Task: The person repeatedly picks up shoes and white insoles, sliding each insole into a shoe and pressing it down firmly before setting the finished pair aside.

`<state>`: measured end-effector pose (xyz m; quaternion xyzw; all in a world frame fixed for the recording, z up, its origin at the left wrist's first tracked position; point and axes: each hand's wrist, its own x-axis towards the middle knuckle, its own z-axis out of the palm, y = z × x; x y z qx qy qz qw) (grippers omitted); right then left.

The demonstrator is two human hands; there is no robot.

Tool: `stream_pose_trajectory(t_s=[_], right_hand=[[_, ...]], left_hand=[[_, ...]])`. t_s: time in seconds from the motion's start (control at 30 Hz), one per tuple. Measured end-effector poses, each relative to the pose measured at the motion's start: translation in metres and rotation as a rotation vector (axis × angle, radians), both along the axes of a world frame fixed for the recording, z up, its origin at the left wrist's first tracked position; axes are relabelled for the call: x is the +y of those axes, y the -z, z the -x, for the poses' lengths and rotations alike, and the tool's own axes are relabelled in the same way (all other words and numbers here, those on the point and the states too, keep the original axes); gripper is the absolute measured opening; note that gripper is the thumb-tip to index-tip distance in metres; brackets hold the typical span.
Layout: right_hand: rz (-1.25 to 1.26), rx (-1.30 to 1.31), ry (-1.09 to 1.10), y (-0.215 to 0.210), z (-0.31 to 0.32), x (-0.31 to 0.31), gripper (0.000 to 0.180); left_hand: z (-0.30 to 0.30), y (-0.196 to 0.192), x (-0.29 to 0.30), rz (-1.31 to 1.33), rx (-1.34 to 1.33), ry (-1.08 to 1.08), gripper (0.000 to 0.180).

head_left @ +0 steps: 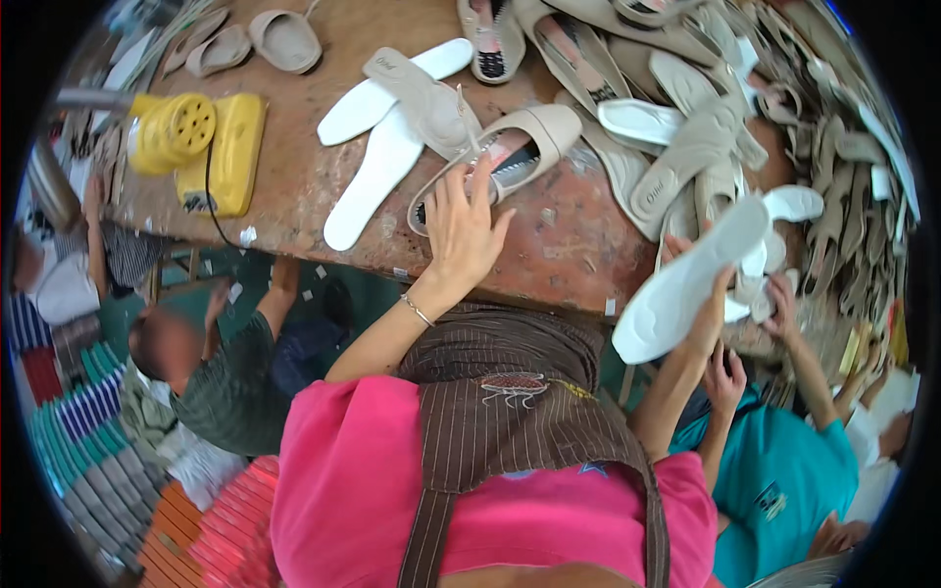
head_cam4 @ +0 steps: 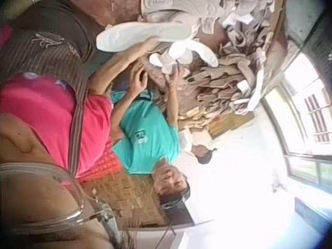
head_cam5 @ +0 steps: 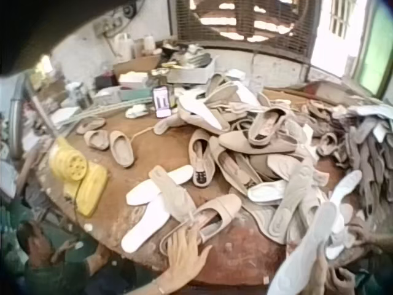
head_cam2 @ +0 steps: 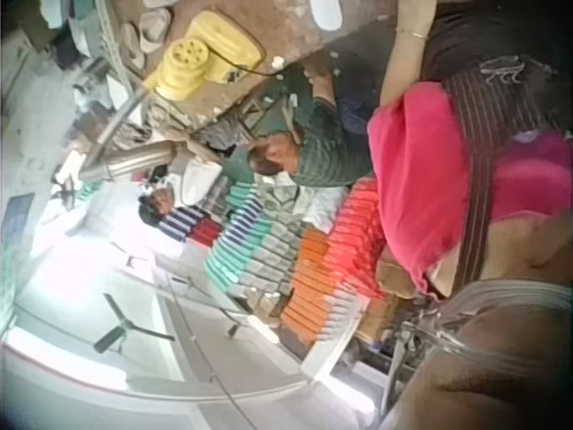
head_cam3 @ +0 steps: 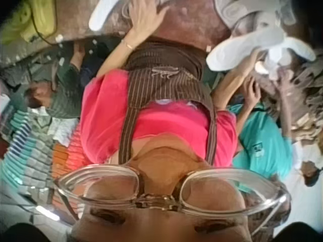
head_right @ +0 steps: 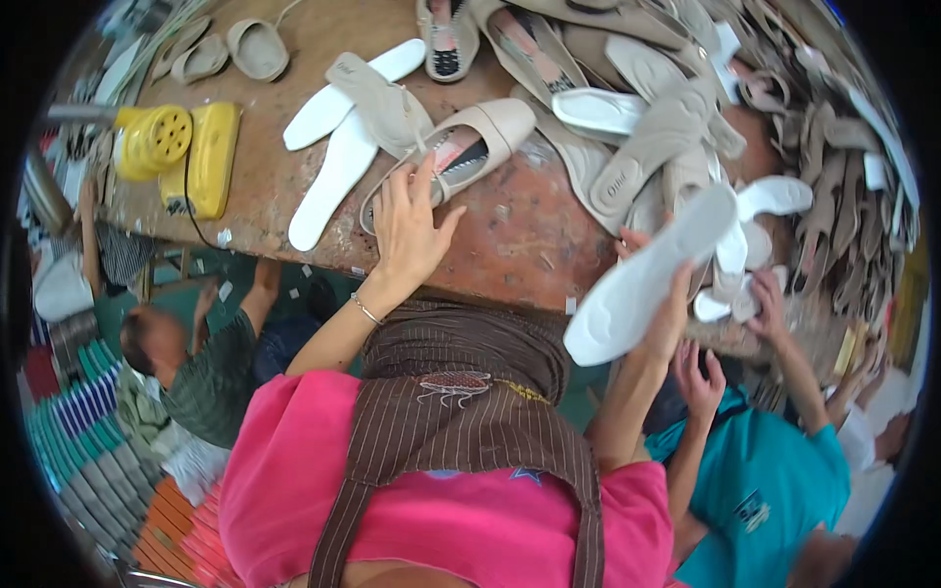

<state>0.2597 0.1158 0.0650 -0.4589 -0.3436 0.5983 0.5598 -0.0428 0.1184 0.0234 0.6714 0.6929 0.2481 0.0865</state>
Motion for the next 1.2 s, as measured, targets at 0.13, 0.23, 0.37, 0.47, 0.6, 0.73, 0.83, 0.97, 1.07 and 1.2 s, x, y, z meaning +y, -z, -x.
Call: stream_pose_trajectory(t_s=[0.13, 0.23, 0.37, 0.47, 0.6, 0.73, 0.83, 0.97, 1.07, 1.2], right_hand=[[0.029, 0.123, -0.061, -0.022, 0.038, 0.009, 0.071], [0.013, 0.075, -0.038, -0.021, 0.030, 0.007, 0.067], [-0.051, -0.020, 0.010, -0.019, 0.020, 0.007, 0.063], [-0.093, -0.139, -0.066, -0.013, 0.023, 0.006, 0.061], [-0.560, -1.258, -0.393, -0.012, 0.064, 0.006, 0.061], [-0.732, -1.300, -0.712, -0.004, 0.114, 0.005, 0.047], [-0.859, -1.125, -0.653, 0.024, 0.139, 0.016, 0.034], [-0.828, -1.014, -0.689, 0.038, 0.166, 0.023, 0.024], [-0.783, -0.990, -0.729, 0.046, 0.178, 0.022, 0.024], [-0.689, -0.950, -0.777, 0.045, 0.187, 0.022, 0.033]], left_hand=[[-0.005, 0.021, 0.012, -0.233, -0.253, 0.014, 0.059], [-0.006, 0.009, 0.004, -0.243, -0.321, 0.180, 0.047], [0.009, -0.015, -0.030, -0.288, -0.219, 0.435, 0.040], [0.020, -0.002, -0.060, -0.166, -0.122, 0.609, 0.031], [0.023, 0.014, -0.095, -0.116, -0.087, 0.643, 0.023], [0.030, 0.016, -0.119, -0.118, -0.162, 0.853, 0.007], [0.040, 0.027, -0.132, -0.265, -0.376, 0.501, 0.003], [0.046, 0.023, -0.113, -0.134, -0.654, -0.340, 0.035], [0.059, 0.028, -0.102, 0.076, -0.782, -0.394, 0.055], [0.056, 0.035, -0.094, -0.022, -0.816, -0.416, 0.045]])
